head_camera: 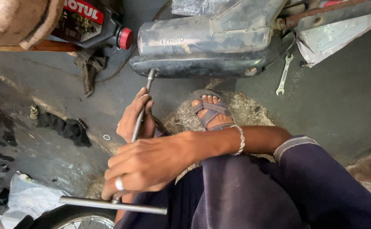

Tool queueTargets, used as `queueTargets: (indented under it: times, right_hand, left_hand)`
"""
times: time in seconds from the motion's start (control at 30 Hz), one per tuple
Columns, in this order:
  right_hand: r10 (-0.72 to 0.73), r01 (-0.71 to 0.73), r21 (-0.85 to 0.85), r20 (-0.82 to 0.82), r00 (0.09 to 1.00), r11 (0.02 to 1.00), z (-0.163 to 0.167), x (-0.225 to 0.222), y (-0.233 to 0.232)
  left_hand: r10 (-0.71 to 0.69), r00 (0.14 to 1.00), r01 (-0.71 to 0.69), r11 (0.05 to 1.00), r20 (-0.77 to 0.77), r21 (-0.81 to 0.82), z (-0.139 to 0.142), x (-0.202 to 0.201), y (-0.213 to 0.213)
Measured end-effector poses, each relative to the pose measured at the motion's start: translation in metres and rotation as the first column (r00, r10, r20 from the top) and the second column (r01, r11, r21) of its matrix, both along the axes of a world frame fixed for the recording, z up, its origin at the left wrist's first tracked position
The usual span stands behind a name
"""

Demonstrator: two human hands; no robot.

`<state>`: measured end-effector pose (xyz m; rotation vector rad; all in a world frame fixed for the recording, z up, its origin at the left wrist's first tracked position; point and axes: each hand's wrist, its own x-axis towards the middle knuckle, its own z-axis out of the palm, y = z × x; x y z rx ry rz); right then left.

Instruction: The person uses a wrench to loosen and remove bolts from a motorcycle exhaust pipe, then uses a T-handle tool to detach a plastic cover. The person handles the exhaust and cover throughout the process.

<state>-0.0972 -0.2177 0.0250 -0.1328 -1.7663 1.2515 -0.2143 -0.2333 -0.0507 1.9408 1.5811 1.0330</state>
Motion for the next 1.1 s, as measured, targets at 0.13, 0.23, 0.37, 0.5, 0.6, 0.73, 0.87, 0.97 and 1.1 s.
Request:
queueTargets:
  times: [0.13, 0.23, 0.37, 0.5, 0.6, 0.73, 0.87, 0.97, 1.1]
  right_hand:
    - [-0.031, 0.034, 0.023, -0.114, 0.993, 0.999, -0.018, 0.007, -0.005]
    - [-0.083, 0.088, 0.027, -0.154, 0.985, 0.996, -0.014, 0.004, -0.009]
    - [-0.123, 0.128, -0.021, 0.158, 0.98, 0.992, 0.0, -0.001, -0.008]
    - [-0.123, 0.122, 0.034, 0.023, 0.992, 0.992, -0.001, 0.009, 0.0]
    - [-0.096, 0.095, 0.136, 0.004, 0.995, 0.986, -0.007, 0.02, 0.002]
    - [-0.312, 0.342, 0.225, -0.158, 0.937, 0.912, -0.007, 0.017, -0.002]
    - [-0.164, 0.163, -0.017, -0.109, 0.98, 0.987, -0.003, 0.005, -0.005]
    - [-0.165, 0.156, -0.106, -0.079, 0.983, 0.982, -0.001, -0.001, -0.009]
    - [-0.193, 0.181, -0.119, -0.09, 0.977, 0.976, 0.002, -0.003, -0.018]
  left_hand:
    - [0.03, 0.999, -0.031, 0.998, -0.014, -0.056, -0.001, 0.0, 0.001]
    - [0.011, 0.998, -0.016, 0.997, 0.062, 0.076, -0.008, 0.008, 0.004]
    - [0.011, 0.999, -0.011, 1.0, -0.051, -0.001, -0.004, 0.01, 0.001]
    - [0.042, 0.999, -0.043, 0.999, -0.019, -0.019, 0.0, 0.012, 0.003]
    - [0.047, 0.999, -0.047, 0.999, 0.025, -0.017, 0.001, 0.011, 0.004]
    - [0.035, 0.999, -0.036, 0.999, -0.03, -0.028, 0.001, 0.009, 0.005]
    - [0.041, 0.992, -0.039, 0.999, -0.118, 0.026, -0.009, 0.013, 0.006]
    - [0.044, 0.99, -0.054, 0.996, -0.131, -0.071, -0.019, 0.012, 0.01]
    - [-0.02, 0.988, -0.002, 0.989, -0.153, -0.145, -0.038, 0.009, 0.024]
